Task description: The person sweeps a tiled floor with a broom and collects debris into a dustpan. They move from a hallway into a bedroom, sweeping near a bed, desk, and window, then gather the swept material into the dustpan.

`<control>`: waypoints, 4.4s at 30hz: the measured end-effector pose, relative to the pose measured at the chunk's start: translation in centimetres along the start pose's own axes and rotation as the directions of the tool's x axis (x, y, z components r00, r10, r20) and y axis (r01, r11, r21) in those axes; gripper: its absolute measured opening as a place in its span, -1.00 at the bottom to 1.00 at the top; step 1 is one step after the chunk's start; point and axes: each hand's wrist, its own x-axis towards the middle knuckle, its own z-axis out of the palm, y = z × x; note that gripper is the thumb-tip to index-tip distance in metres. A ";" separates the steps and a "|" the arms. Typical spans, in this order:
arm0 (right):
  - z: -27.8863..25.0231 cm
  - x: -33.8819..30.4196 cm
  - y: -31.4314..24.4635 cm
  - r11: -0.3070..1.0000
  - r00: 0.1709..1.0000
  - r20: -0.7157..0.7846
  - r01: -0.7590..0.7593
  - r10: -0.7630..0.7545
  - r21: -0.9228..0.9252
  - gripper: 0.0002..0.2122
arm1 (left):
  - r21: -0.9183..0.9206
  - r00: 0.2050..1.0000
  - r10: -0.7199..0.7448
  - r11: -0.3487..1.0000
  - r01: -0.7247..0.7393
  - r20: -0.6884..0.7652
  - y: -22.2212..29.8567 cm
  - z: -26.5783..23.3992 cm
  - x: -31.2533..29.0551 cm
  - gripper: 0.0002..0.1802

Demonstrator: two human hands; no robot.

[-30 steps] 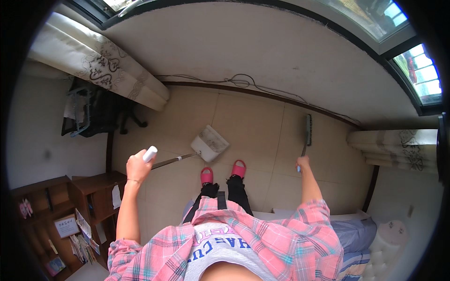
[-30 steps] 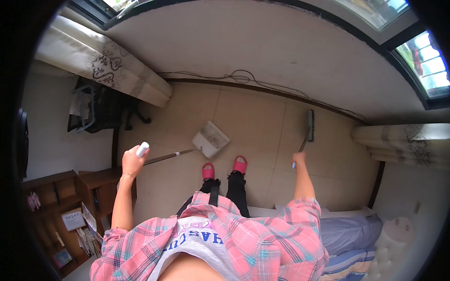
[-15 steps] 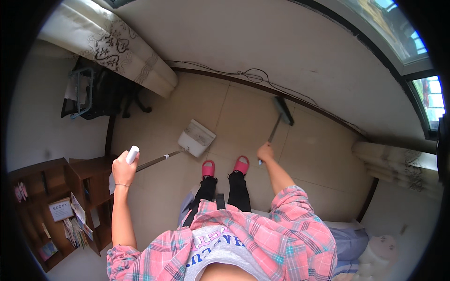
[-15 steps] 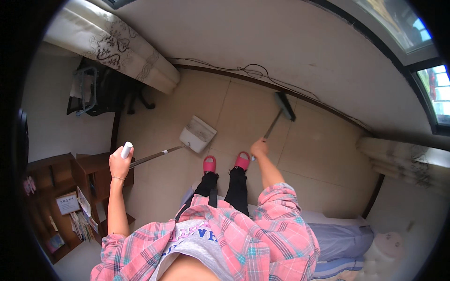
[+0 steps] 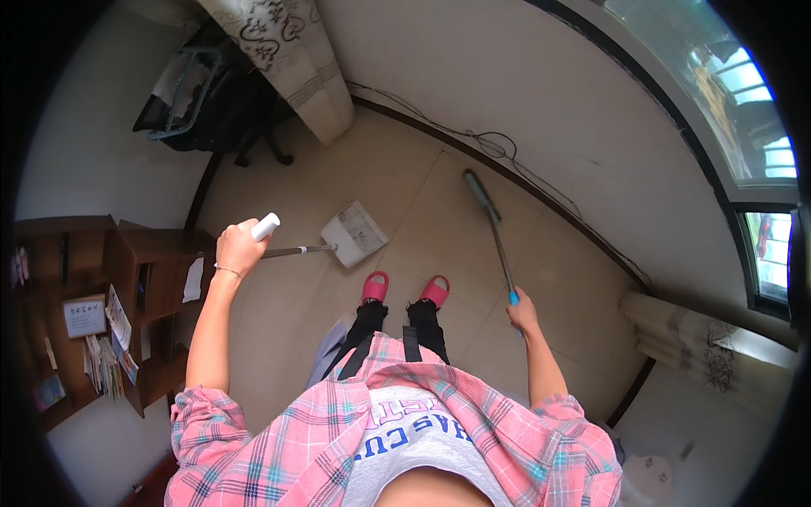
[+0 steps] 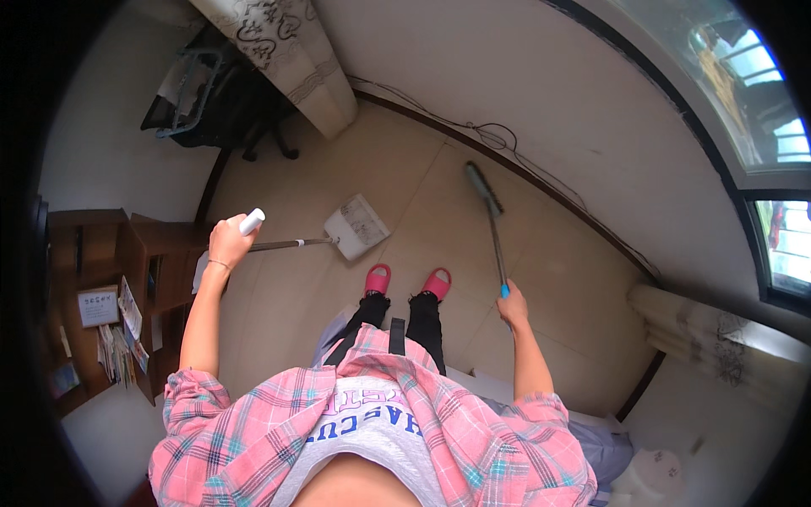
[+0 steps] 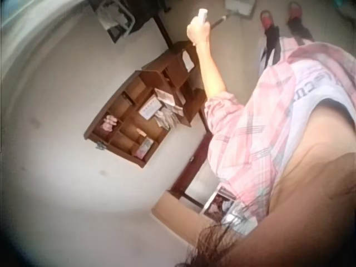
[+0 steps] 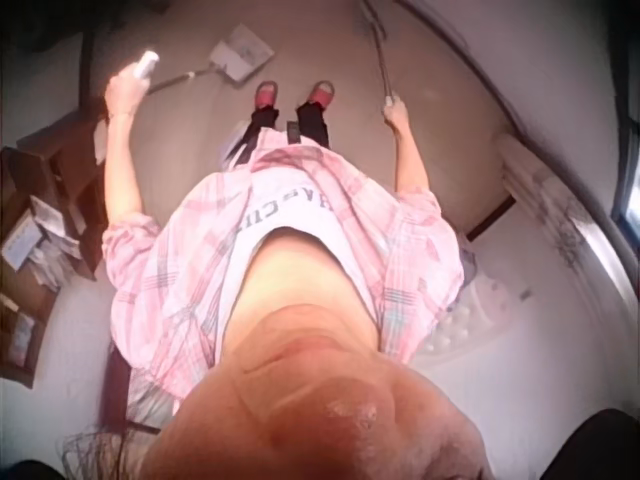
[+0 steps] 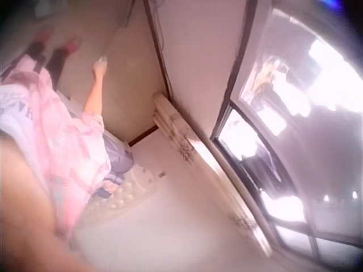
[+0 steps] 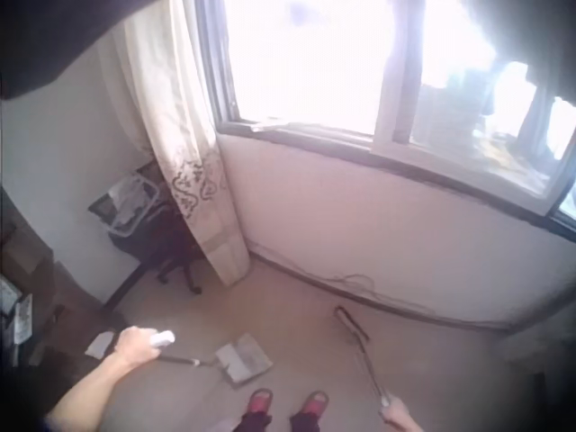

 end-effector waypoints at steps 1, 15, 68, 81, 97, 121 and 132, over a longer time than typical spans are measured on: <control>1.4 1.8 0.3 1.000 0.999 -0.029 0.017 -0.016 0.004 -0.53 | -0.014 1.000 0.029 0.999 -0.029 0.005 -0.4 0.3 0.0 -0.74; 12.6 -8.0 -7.5 0.978 0.922 0.385 -0.107 0.031 0.177 -0.47 | 0.014 0.997 0.008 1.000 -0.009 0.080 -1.9 1.3 0.5 -0.81; 28.2 -11.5 4.4 -0.207 0.526 0.485 -0.501 0.698 0.841 -0.69 | -0.037 0.356 0.866 0.393 -0.919 0.352 16.2 -1.6 10.5 -0.88; 43.0 -19.7 -25.2 -0.444 0.404 0.507 -0.245 0.761 0.862 -0.57 | -0.261 0.060 0.987 0.097 -0.961 0.149 14.8 -0.4 12.3 -0.70; 53.2 -7.2 -29.9 -0.621 0.355 0.611 -0.102 0.708 0.778 -0.43 | -0.350 0.440 0.861 0.506 -0.788 0.255 2.6 -0.7 19.9 -0.70; 57.1 19.0 -3.0 -0.555 -0.358 0.625 0.288 0.693 0.780 -0.35 | -0.669 0.665 0.747 0.507 -0.543 0.027 -4.2 18.9 23.9 -0.65; 70.1 10.6 10.3 -0.552 0.072 0.565 0.343 0.822 0.760 -0.45 | -0.437 0.665 0.693 0.708 -0.554 0.280 -8.3 27.5 24.1 -0.71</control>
